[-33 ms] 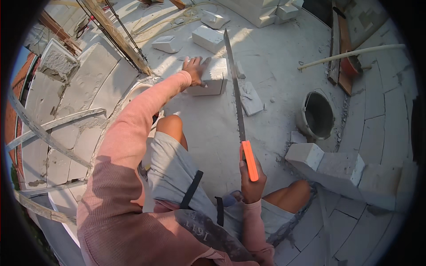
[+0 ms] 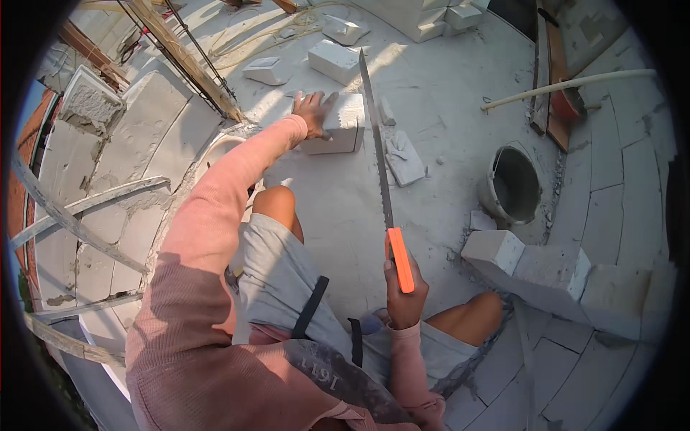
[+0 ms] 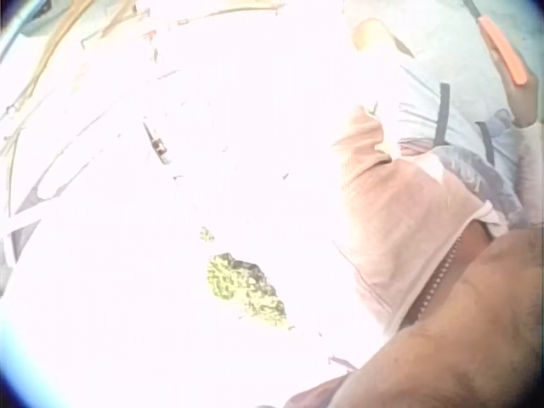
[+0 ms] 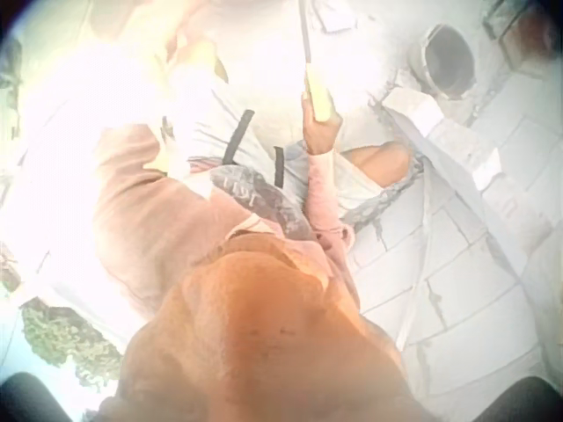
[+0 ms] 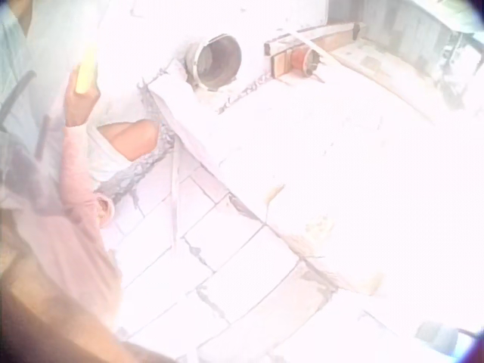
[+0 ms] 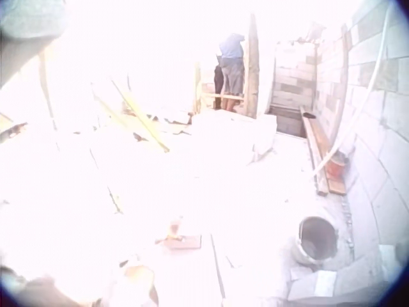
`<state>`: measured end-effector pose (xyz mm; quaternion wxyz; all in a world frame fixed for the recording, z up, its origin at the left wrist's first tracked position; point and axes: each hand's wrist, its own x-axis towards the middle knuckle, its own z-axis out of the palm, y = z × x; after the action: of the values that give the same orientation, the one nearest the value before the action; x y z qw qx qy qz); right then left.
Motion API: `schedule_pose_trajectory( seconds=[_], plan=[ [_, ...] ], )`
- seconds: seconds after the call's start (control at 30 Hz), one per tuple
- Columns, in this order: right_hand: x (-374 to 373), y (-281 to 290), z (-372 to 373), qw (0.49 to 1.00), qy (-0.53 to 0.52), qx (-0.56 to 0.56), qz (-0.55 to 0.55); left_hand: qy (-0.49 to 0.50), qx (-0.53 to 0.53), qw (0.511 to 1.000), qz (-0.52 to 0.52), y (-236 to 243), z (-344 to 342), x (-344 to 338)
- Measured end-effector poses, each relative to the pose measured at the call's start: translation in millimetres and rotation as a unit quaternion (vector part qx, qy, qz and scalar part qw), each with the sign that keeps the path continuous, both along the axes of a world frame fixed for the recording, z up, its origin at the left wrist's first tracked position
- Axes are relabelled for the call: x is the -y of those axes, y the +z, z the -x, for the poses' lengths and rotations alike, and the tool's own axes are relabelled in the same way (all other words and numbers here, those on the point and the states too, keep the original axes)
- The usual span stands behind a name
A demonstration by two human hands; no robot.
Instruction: The person measures a white masonry block with a tape measure, marks it, and then cuts the block using a hand saw.
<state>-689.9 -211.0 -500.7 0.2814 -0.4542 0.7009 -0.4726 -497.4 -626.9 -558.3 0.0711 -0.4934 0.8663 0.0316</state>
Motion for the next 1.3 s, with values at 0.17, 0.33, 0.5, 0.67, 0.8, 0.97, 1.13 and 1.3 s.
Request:
schedule_pose_trajectory(
  seconds=[0.17, 0.33, 0.5, 0.67, 0.8, 0.97, 1.13, 1.3],
  plan=[
    [7.9, -6.8, -17.7, 1.0, -0.015, 0.022, 0.005, 0.05, -0.046, 0.997, -0.034, -30.6, -3.2, 17.8],
    [19.5, -14.4, -18.7, 1.0, -0.006, 0.018, -0.006, 0.177, -0.164, 0.966, -0.092, -25.9, 14.1, 40.1],
    [23.0, -27.3, -19.7, 0.999, 0.015, -0.017, -0.039, 0.247, -0.021, 0.967, 0.058, -34.8, 64.9, 15.4],
    [-21.1, -17.4, -36.4, 0.991, 0.043, -0.073, -0.099, 0.323, -0.066, 0.934, 0.137, -42.9, 79.9, 13.2],
    [-32.2, 2.0, -44.4, 0.992, 0.046, -0.036, -0.114, 0.305, -0.086, 0.94, 0.126, -42.6, 74.1, 14.7],
    [71.1, -24.9, -35.6, 0.996, 0.034, -0.028, -0.075, 0.291, -0.082, 0.946, 0.118, -37.8, 72.5, 11.4],
    [89.5, -46.2, -47.6, 0.996, 0.04, -0.025, -0.082, 0.313, -0.091, 0.938, 0.119, -37.7, 75.5, 14.8],
    [18.3, -16.9, -61.4, 0.992, 0.01, -0.127, 0.019, 0.306, -0.053, 0.941, 0.131, -42.5, 75.0, 14.3]
  ],
)
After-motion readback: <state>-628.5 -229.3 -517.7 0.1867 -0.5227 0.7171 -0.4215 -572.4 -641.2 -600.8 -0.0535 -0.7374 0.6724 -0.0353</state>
